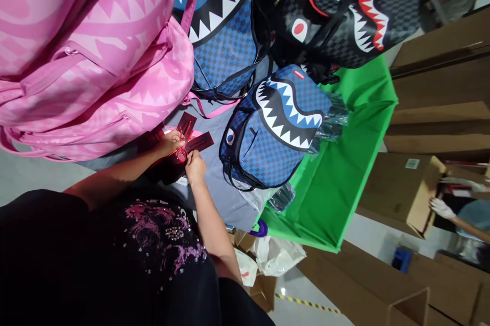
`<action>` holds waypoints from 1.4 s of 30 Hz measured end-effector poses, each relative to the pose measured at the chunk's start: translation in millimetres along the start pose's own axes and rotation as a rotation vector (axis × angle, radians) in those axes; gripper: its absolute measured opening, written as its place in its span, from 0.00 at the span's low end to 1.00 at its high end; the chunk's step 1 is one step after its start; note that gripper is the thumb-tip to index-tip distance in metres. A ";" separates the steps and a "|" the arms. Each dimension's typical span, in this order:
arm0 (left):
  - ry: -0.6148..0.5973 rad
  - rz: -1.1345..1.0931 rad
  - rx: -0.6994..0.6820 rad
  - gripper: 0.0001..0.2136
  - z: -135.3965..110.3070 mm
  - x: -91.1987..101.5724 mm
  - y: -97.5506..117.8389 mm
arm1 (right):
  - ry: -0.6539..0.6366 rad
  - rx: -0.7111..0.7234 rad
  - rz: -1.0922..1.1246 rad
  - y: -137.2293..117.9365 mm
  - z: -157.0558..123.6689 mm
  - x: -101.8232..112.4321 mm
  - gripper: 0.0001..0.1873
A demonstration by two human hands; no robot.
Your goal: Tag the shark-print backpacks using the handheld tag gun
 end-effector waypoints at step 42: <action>-0.671 0.583 -0.257 0.11 35.7 -145.2 34.7 | 0.452 -0.233 0.400 118.3 -2.9 60.3 0.16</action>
Point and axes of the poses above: each hand's wrist, its own z-axis towards the middle knuckle, its own x-axis out of the back of the hand, y = z × x, the point moved 2 cm from there along z, towards the middle knuckle, and after that the axes turned 5 degrees about -x, right-handed, at the moved point
